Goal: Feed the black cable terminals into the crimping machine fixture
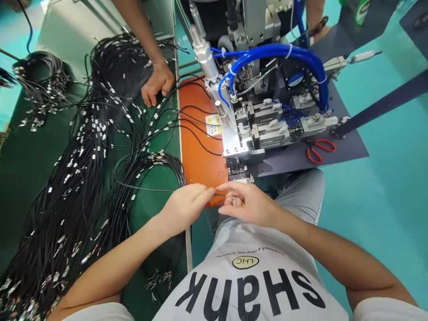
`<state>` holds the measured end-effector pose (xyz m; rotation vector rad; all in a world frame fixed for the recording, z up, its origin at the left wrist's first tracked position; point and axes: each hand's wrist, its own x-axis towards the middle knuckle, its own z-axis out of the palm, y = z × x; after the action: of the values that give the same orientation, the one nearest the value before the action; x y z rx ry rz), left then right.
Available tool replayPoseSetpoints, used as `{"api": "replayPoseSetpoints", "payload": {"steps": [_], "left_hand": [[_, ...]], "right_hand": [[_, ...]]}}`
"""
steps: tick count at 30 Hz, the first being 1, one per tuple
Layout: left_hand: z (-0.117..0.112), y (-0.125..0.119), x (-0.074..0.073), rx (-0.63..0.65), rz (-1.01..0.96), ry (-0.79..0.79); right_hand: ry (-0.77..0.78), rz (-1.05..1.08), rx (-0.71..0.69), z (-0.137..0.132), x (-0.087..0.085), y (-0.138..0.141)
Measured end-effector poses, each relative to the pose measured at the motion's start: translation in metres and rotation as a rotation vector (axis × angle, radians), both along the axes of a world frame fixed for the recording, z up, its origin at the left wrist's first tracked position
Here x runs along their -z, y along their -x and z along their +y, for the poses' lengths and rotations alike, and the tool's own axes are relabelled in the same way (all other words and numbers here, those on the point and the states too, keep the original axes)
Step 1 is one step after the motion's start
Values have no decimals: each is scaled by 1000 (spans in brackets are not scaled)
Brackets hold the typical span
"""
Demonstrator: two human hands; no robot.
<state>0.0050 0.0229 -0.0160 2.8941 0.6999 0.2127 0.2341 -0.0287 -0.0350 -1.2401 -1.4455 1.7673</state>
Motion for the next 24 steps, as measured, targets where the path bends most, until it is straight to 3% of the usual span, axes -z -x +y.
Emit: {"api": "replayPoseSetpoints", "payload": {"steps": [4,9,14,20,22,24], "left_hand": [[7,7,14,-174,-198,142],[6,6,18,-177,-197,130],[1,-10,11,-183,-98,147],[10,-39,-4,-218,-50,646],[14,-43,-2,-208,-86,753],[15,-44,2,-230,-155,752]], "right_hand": [[-53,-70,126,-5,11,-12],[-163,-137,309,2,11,-1],[-394,-237,309,11,8,4],[-579,-353,192,4,16,-7],[-634,-367,229,1,17,-13],[-646,-332,352,0,16,-19]]}}
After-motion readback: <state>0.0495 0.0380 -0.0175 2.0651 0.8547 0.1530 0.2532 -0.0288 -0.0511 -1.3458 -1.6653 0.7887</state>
